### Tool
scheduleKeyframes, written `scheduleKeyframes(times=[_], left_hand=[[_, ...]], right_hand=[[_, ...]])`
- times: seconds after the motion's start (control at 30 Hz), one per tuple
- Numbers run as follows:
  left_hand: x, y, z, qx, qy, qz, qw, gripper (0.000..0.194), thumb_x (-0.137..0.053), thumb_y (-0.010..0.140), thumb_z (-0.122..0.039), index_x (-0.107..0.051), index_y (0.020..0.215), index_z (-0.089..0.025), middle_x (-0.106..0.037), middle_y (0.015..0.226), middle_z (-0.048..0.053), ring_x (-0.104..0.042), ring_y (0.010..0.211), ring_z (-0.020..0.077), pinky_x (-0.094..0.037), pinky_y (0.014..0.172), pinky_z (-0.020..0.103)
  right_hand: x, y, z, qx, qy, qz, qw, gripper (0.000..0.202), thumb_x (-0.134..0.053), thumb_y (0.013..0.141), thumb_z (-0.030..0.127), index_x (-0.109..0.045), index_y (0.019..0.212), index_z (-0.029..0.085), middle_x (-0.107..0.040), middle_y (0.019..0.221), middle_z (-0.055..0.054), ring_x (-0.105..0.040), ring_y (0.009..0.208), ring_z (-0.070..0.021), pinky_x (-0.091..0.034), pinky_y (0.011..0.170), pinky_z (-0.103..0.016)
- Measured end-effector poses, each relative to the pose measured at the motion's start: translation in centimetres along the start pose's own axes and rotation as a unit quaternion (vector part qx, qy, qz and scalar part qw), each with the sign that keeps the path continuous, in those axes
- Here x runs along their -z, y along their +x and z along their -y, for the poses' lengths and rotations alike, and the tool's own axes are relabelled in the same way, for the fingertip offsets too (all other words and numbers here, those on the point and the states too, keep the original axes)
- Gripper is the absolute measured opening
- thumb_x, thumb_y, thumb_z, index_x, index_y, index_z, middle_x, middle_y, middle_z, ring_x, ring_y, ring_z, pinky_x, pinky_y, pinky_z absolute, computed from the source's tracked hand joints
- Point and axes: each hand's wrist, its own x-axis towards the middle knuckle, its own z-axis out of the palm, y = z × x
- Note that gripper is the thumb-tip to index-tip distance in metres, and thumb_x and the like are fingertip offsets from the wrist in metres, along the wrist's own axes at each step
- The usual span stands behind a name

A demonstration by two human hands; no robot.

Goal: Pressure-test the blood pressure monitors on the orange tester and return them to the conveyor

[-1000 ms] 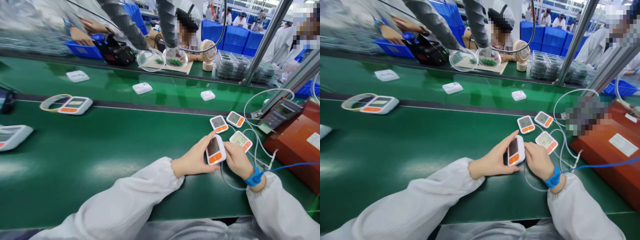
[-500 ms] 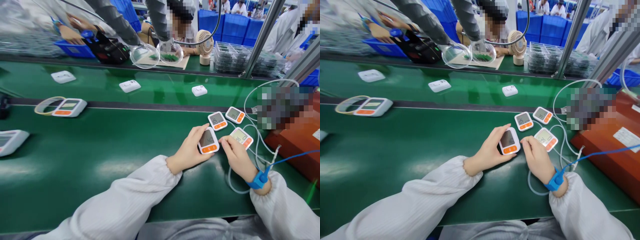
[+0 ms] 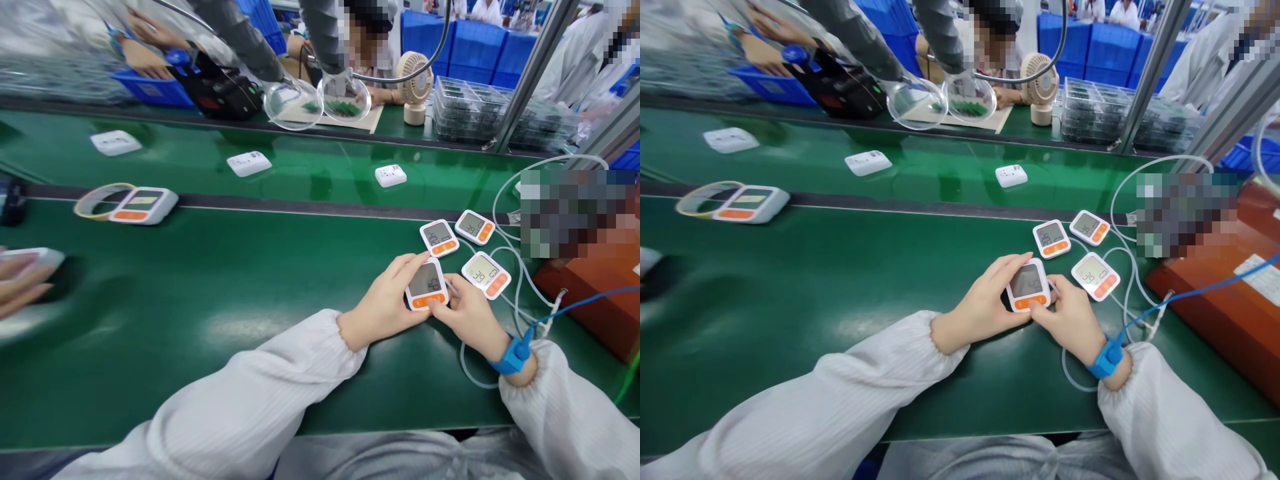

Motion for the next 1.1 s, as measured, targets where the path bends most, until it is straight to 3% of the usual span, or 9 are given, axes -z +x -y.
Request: scheduleKeyframes(times=[0.27,0.43,0.57,0.7,0.8,0.9,1.0,1.1], left_hand=[[0.3,0.2,0.6,0.031,-0.023,-0.010,0.999,0.091,-0.079,0.074,-0.032,-0.029,0.150,-0.023,-0.048,0.137,0.015,-0.051,0.126,0.0293,-0.047,0.106,0.044],[0.0,0.0,0.5,0.081,-0.150,-0.036,0.985,0.110,-0.084,0.070,-0.038,-0.015,0.156,-0.025,-0.042,0.145,0.018,-0.052,0.127,0.0315,-0.047,0.106,0.048],[-0.1,0.3,-0.1,0.179,-0.311,0.013,0.933,0.111,-0.083,0.071,-0.035,-0.013,0.156,-0.024,-0.047,0.142,0.019,-0.063,0.114,0.0291,-0.055,0.094,0.042],[-0.2,0.6,-0.4,0.250,-0.467,0.055,0.846,0.107,-0.078,0.077,-0.033,-0.007,0.157,-0.028,-0.052,0.138,0.017,-0.064,0.107,0.0241,-0.056,0.084,0.035],[-0.1,0.8,-0.3,0.262,-0.522,0.060,0.810,0.099,-0.075,0.081,-0.031,-0.010,0.156,-0.029,-0.062,0.119,0.012,-0.065,0.091,0.0165,-0.054,0.075,0.028],[0.1,0.8,-0.2,0.266,-0.530,0.057,0.804,0.095,-0.075,0.081,-0.029,-0.014,0.154,-0.027,-0.066,0.101,0.006,-0.062,0.076,0.0121,-0.053,0.069,0.026],[0.1,0.8,-0.3,0.264,-0.513,0.038,0.816,0.088,-0.077,0.079,-0.030,-0.023,0.149,-0.028,-0.063,0.114,0.009,-0.063,0.081,0.0139,-0.053,0.067,0.025],[0.1,0.8,-0.4,0.252,-0.497,0.039,0.829,0.084,-0.078,0.078,-0.030,-0.027,0.146,-0.029,-0.058,0.127,0.011,-0.065,0.091,0.0166,-0.055,0.073,0.027]], right_hand=[[0.6,0.3,0.4,-0.002,0.068,0.035,0.997,0.034,-0.057,0.090,0.040,-0.064,0.115,0.019,-0.065,0.076,-0.001,-0.062,0.073,-0.0193,-0.052,0.086,-0.037],[0.7,0.3,0.9,-0.004,0.128,0.030,0.991,0.041,-0.060,0.089,0.048,-0.064,0.118,0.019,-0.069,0.083,-0.003,-0.063,0.075,-0.0199,-0.053,0.081,-0.035],[0.5,-0.1,0.9,0.015,0.108,-0.027,0.994,0.039,-0.058,0.089,0.045,-0.063,0.119,0.019,-0.067,0.083,-0.003,-0.059,0.068,-0.0165,-0.050,0.067,-0.029],[0.6,-0.4,0.8,0.027,-0.016,-0.095,0.995,0.038,-0.064,0.084,0.038,-0.065,0.116,0.019,-0.053,0.063,0.005,-0.036,0.046,-0.0090,-0.031,0.046,-0.024],[0.7,-0.4,0.8,0.028,0.001,-0.090,0.996,0.037,-0.061,0.088,0.040,-0.065,0.117,0.018,-0.060,0.070,0.002,-0.047,0.053,-0.0115,-0.039,0.052,-0.025],[0.8,-0.2,1.0,0.031,0.060,-0.064,0.996,0.037,-0.054,0.094,0.042,-0.064,0.120,0.018,-0.069,0.087,-0.004,-0.062,0.075,-0.0177,-0.050,0.072,-0.031],[0.7,-0.2,1.0,0.036,0.081,-0.052,0.995,0.039,-0.053,0.094,0.042,-0.061,0.124,0.019,-0.071,0.098,-0.005,-0.064,0.080,-0.0195,-0.053,0.076,-0.033],[0.6,-0.2,1.0,0.040,0.067,-0.049,0.996,0.038,-0.052,0.094,0.041,-0.061,0.124,0.020,-0.071,0.096,-0.004,-0.065,0.080,-0.0195,-0.053,0.075,-0.032]])
